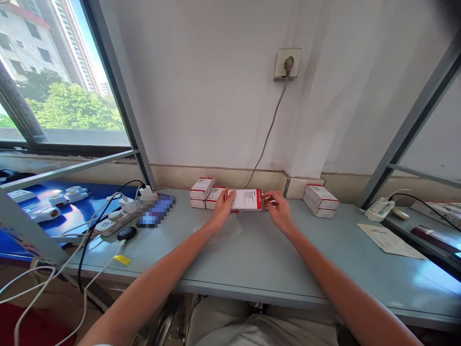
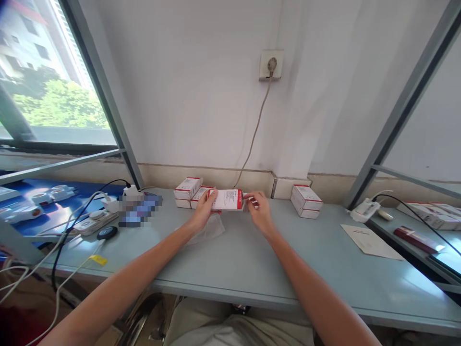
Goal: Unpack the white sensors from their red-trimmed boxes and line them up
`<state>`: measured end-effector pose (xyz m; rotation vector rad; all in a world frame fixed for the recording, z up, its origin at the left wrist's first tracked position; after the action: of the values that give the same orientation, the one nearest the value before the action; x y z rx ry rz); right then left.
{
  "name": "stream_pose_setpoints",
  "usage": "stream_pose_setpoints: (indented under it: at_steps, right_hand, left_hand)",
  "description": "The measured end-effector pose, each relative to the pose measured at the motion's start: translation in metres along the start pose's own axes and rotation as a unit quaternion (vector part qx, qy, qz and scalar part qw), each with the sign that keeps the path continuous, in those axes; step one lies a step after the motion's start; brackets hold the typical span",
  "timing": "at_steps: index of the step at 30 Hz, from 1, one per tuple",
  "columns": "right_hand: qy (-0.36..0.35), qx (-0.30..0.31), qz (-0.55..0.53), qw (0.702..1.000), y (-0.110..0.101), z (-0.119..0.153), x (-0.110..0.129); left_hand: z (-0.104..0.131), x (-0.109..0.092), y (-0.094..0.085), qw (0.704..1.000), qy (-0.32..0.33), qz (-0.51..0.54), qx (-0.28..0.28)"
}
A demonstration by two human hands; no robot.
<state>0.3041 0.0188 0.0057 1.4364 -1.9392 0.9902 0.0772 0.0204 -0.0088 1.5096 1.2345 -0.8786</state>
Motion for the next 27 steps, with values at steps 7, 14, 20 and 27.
stream_pose_setpoints:
  at_steps: [7, 14, 20, 27]
  right_hand:
    - [0.035, 0.053, -0.086, 0.994, 0.012, 0.001, 0.007]
    - [0.023, 0.065, -0.102, 0.992, 0.012, 0.006, 0.015]
    - [0.043, 0.058, -0.088, 0.993, 0.014, 0.003, 0.004]
    - [0.041, 0.060, -0.031, 0.997, 0.011, -0.001, -0.007]
  left_hand:
    - [-0.001, 0.001, -0.006, 0.999, 0.007, -0.028, -0.035]
    - [0.000, -0.003, -0.008, 0.997, 0.036, -0.027, -0.057]
    - [0.002, -0.008, -0.007, 0.997, 0.048, -0.051, -0.031]
    - [0.010, -0.007, 0.010, 0.988, 0.048, -0.103, 0.100]
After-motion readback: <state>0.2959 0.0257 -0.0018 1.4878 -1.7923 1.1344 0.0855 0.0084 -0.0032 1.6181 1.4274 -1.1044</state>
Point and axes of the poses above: each hand's wrist, its own z-axis away from the middle knuckle, its own y-axis out of the palm, x = y × z, the point moved 5 cm from there along -z, towards the middle knuckle, and after that the axes turned 2 degrees about x, right-handed, at the moved point
